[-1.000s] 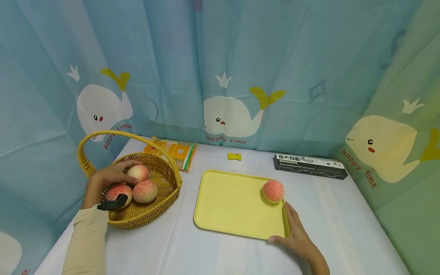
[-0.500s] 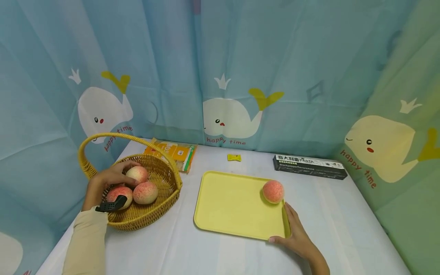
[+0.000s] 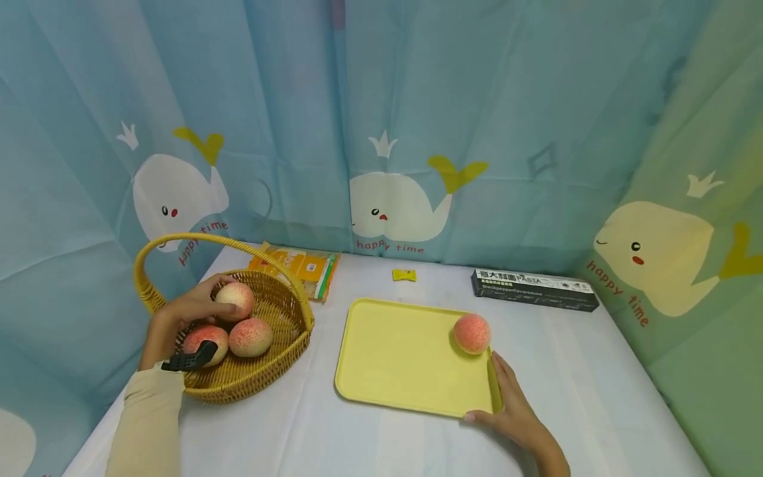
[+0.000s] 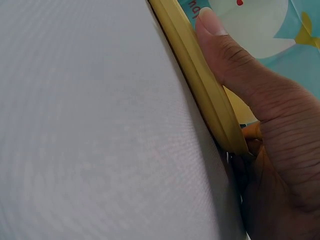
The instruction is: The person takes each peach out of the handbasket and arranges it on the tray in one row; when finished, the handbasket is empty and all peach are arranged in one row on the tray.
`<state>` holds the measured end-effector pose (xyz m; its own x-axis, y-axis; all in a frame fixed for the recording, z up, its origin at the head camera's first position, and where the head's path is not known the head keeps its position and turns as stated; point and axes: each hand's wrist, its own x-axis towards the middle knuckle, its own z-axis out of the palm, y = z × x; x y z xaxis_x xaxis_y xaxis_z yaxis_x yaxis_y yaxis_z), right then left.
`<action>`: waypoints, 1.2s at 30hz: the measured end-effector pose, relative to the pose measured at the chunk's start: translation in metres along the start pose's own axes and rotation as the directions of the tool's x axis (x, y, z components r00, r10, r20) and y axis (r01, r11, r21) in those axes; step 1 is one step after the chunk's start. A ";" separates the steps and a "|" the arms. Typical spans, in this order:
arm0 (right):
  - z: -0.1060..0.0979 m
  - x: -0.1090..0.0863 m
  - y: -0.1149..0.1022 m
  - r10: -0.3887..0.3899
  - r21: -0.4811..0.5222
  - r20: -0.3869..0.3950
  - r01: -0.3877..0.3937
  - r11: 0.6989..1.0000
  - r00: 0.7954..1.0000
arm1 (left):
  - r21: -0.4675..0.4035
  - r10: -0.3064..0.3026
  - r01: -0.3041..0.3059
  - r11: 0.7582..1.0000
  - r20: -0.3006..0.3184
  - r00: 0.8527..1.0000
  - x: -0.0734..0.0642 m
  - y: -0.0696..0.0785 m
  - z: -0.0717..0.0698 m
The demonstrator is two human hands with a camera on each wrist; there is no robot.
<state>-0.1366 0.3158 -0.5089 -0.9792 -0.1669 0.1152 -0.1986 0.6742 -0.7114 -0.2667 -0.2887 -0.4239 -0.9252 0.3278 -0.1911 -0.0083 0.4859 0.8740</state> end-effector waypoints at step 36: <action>0.001 0.002 0.001 -0.010 -0.004 -0.001 0.010 1.000 1.000 | -0.017 0.300 -0.300 0.954 0.065 0.952 -0.018 0.036 0.013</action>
<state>-0.1385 0.3160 -0.5101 -0.9772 -0.1731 0.1227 -0.2084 0.6754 -0.7074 -0.2452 -0.2671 -0.3946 -0.8583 0.5105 0.0513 0.2629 0.3517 0.8985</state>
